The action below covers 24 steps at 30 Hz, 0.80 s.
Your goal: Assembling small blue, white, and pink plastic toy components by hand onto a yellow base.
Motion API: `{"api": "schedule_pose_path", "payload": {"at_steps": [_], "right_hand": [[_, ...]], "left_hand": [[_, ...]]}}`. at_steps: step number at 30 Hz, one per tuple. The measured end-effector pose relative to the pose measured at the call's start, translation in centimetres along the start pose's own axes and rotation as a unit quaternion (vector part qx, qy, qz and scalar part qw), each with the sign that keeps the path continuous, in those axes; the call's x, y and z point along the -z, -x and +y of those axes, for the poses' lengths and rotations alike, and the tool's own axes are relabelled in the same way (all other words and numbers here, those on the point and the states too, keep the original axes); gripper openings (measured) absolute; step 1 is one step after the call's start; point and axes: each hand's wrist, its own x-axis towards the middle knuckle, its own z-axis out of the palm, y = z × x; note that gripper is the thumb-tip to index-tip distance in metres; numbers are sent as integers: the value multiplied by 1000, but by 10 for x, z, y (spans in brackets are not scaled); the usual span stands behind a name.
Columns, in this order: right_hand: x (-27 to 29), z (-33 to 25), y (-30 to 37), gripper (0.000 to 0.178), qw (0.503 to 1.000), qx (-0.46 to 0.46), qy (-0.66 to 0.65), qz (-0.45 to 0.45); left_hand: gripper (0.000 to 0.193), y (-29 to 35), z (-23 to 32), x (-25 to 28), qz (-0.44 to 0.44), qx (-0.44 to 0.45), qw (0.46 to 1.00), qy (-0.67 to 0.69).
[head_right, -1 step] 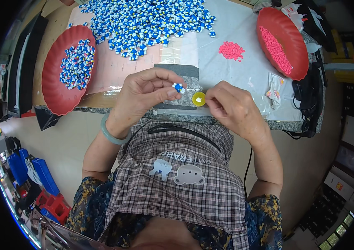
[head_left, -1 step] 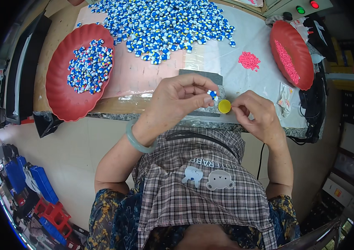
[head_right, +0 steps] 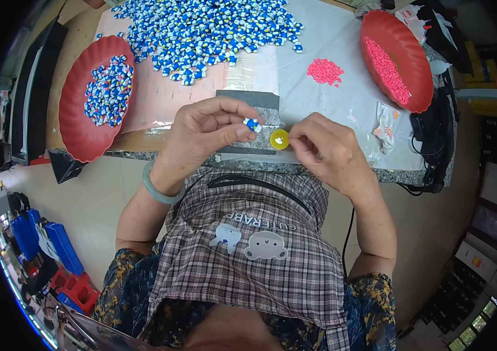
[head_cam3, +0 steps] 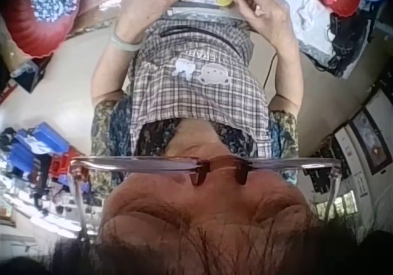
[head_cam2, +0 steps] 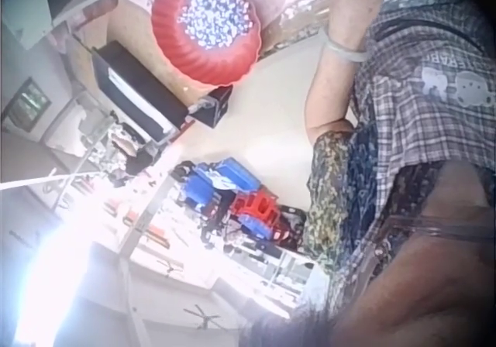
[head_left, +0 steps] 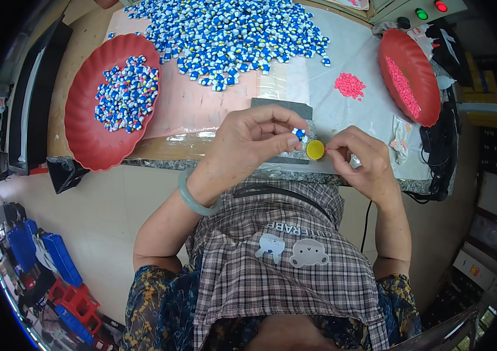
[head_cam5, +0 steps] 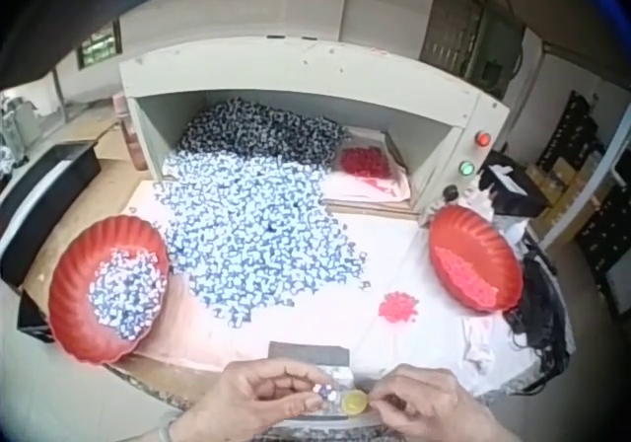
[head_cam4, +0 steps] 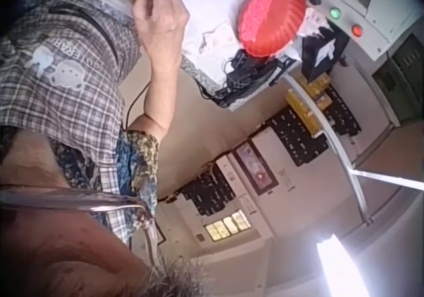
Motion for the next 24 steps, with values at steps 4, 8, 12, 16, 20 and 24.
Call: {"api": "schedule_pose_path", "payload": {"at_steps": [4,8,12,16,20,24], "right_hand": [[-3,-4,2,13,996,-46,-65,48],[-14,-15,0,11,970,-101,-199,98],[-20,-19,-3,11,963,-97,-218,129],[-24,-20,-6,12,970,-84,-184,137],[-29,-18,-9,11,972,-74,-162,152],[-29,-19,-11,7,979,-48,-117,160]], "left_hand": [[24,0,-4,-7,-4,-4,999,40],[25,1,-7,-15,17,-28,999,28],[25,-1,-11,-20,18,-30,999,35],[23,-1,-13,-21,24,-58,998,6],[24,0,-13,-21,24,-73,997,-29],[23,-1,-11,-22,30,-76,995,-58]]}}
